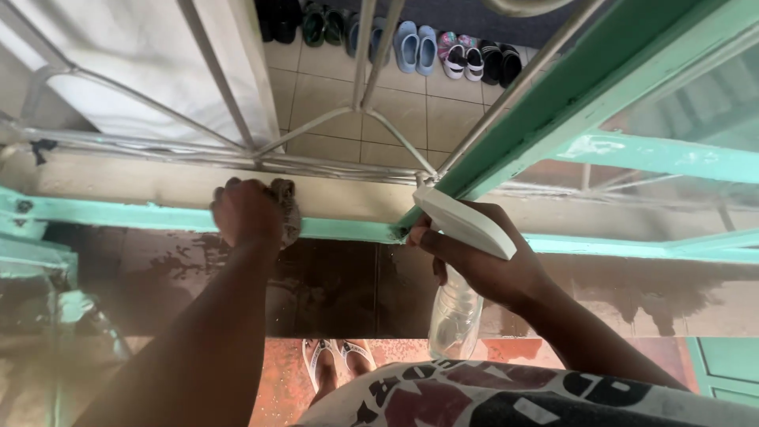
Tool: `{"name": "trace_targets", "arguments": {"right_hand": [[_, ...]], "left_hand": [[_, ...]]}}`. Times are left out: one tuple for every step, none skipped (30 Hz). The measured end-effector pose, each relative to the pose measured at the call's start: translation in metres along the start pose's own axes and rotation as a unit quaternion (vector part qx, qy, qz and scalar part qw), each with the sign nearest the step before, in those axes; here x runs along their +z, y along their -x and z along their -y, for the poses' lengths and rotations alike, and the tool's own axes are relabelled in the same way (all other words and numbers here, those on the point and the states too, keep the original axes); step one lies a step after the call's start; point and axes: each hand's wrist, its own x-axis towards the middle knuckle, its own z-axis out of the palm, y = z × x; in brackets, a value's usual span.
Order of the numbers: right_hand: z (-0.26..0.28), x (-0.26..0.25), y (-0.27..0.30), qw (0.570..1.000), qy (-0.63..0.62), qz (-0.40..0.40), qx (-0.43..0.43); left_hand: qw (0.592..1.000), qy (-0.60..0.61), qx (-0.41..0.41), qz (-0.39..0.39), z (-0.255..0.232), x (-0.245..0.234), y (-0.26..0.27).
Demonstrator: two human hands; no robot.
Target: Cleaning the lower track and metal frame of a security-barred window or door using a spray cleaner and a cloth rag.
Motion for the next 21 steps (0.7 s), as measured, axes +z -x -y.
{"name": "trace_targets", "arguments": {"right_hand": [[-0.001,-0.001,0.0,1.0,-0.003,-0.003,-0.002],[-0.002,-0.002,-0.001,1.0,0.005,0.002,0.004],[-0.002,-0.003,-0.001,1.0,0.016,0.01,0.011],[-0.003,-0.003,-0.001,1.0,0.015,0.01,0.011],[-0.004,-0.003,-0.002,1.0,0.017,0.008,0.009],[-0.004,-0.004,-0.002,1.0,0.019,0.006,0.007],[-0.004,-0.004,-0.002,1.0,0.019,0.002,0.008],[-0.004,-0.005,-0.001,1.0,0.011,0.007,0.004],[-0.005,-0.007,0.0,1.0,0.002,0.009,0.0],[-0.003,-0.008,0.001,1.0,0.002,0.003,0.001],[-0.001,-0.009,0.002,1.0,0.015,0.001,0.009],[0.001,-0.01,0.003,0.999,0.028,-0.001,0.017],[0.0,-0.013,0.003,0.999,0.029,-0.003,0.019],[-0.001,-0.015,0.004,0.999,0.03,-0.006,0.019],[-0.002,-0.016,0.004,0.999,0.03,-0.007,0.018],[-0.002,-0.016,0.003,0.999,0.03,-0.006,0.018],[-0.001,-0.016,0.003,0.999,0.036,-0.009,0.024],[0.0,-0.016,0.002,0.999,0.041,-0.012,0.031],[0.0,-0.015,0.001,0.999,0.044,-0.01,0.028],[0.001,-0.015,0.001,0.999,0.042,-0.01,0.029],[0.002,-0.014,0.0,0.999,0.037,-0.011,0.028]], "left_hand": [[1.0,-0.002,0.004,-0.002,-0.005,0.0,0.001],[1.0,0.005,0.011,0.005,-0.01,0.0,0.001],[1.0,0.012,0.013,0.012,-0.014,0.0,0.004],[1.0,0.012,0.013,0.011,-0.031,0.002,0.014],[0.997,0.054,0.038,0.051,-0.048,0.003,0.023],[0.989,0.096,0.063,0.09,-0.065,0.005,0.033],[0.989,0.097,0.067,0.091,-0.079,0.008,0.039],[0.981,0.105,0.116,0.112,-0.094,0.01,0.046],[0.97,0.113,0.167,0.134,-0.11,0.013,0.052],[0.969,0.115,0.173,0.136,-0.118,0.022,0.052],[0.946,0.181,0.226,0.144,-0.127,0.032,0.054],[0.917,0.245,0.277,0.15,-0.135,0.041,0.055],[0.916,0.247,0.278,0.152,-0.131,0.059,0.045],[0.897,0.259,0.306,0.188,-0.127,0.077,0.035],[0.877,0.269,0.331,0.223,-0.121,0.093,0.025],[0.877,0.269,0.331,0.223,-0.117,0.096,0.019],[0.879,0.228,0.369,0.199,-0.114,0.1,0.014],[0.878,0.184,0.407,0.175,-0.111,0.103,0.009],[0.879,0.185,0.404,0.171,-0.109,0.096,0.008],[0.899,0.151,0.378,0.158,-0.107,0.089,0.007],[0.917,0.115,0.353,0.144,-0.104,0.08,0.003]]}}
